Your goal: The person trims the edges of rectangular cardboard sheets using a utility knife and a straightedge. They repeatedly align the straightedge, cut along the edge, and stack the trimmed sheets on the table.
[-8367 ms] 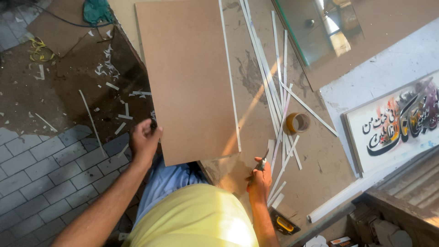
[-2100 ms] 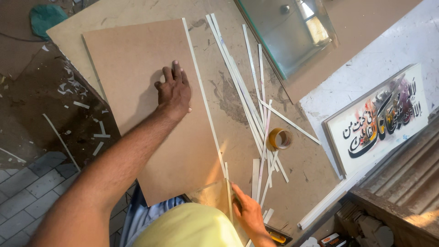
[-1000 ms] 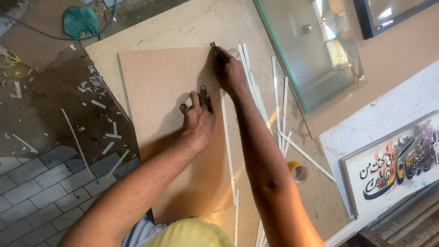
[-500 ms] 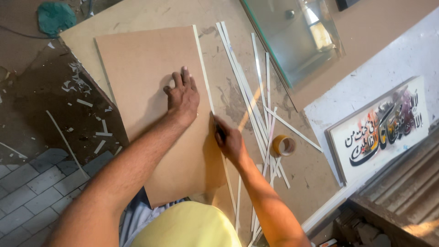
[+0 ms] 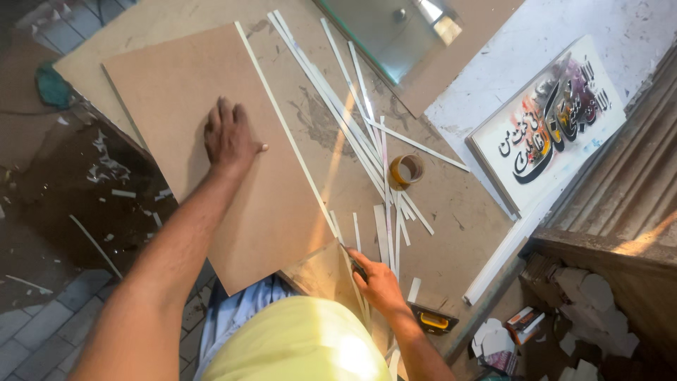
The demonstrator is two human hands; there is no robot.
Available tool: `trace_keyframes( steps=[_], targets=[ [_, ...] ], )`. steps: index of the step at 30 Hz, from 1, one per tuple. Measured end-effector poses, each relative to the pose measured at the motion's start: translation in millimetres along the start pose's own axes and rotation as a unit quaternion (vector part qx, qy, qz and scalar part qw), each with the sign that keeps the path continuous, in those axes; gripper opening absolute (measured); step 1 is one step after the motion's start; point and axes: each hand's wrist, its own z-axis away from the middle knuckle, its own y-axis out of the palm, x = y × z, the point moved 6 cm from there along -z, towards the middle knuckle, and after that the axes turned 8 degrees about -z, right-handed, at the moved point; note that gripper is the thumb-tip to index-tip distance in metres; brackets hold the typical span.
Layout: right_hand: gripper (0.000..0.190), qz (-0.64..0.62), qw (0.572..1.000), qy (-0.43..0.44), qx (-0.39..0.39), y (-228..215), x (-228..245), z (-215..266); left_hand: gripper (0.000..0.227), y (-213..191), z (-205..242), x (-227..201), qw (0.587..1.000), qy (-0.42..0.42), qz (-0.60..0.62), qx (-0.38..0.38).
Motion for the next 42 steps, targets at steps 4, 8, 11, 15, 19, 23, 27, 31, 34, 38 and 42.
trace_keyframes(
  steps=[4,8,11,15,19,23,27,31,34,38,42],
  targets=[
    [0.057,-0.204,0.969,-0.039,-0.133,-20,24,3,0.072,14,97,0,0.994,0.002,0.048,-0.097],
    [0.050,-0.112,0.992,0.055,-0.031,-6,19,-14,0.074,21,184,-11,0.995,0.033,0.019,-0.092],
    [0.044,-0.064,0.987,0.014,-0.144,-14,11,-20,0.075,21,223,-8,0.996,0.031,0.011,-0.085],
    [0.047,-0.048,0.985,-0.088,-0.144,-8,6,-26,0.071,22,251,14,0.997,0.006,0.027,-0.078],
    [0.038,-0.200,0.964,0.095,-0.148,-19,-29,-49,0.070,23,263,34,0.996,-0.037,0.039,-0.072],
    [0.052,-0.180,0.938,0.098,-0.280,-56,-46,-44,0.076,29,260,63,0.981,-0.146,0.117,-0.057],
    [0.051,0.076,0.953,-0.019,-0.293,-51,-26,-28,0.088,56,251,102,0.890,-0.277,0.354,-0.079],
    [0.044,0.151,0.882,-0.118,-0.432,-40,-7,6,0.051,110,267,112,0.737,-0.365,0.547,0.154],
    [0.039,-0.011,0.928,-0.066,-0.366,-16,-15,11,0.041,107,263,104,0.731,-0.311,0.577,0.188],
    [0.056,-0.454,0.886,0.052,-0.076,31,-21,-7,0.034,67,264,78,0.678,-0.223,0.639,0.286],
    [0.074,-0.659,0.750,-0.016,0.059,43,18,-17,0.033,26,260,39,0.642,-0.170,0.678,0.316]
  ],
)
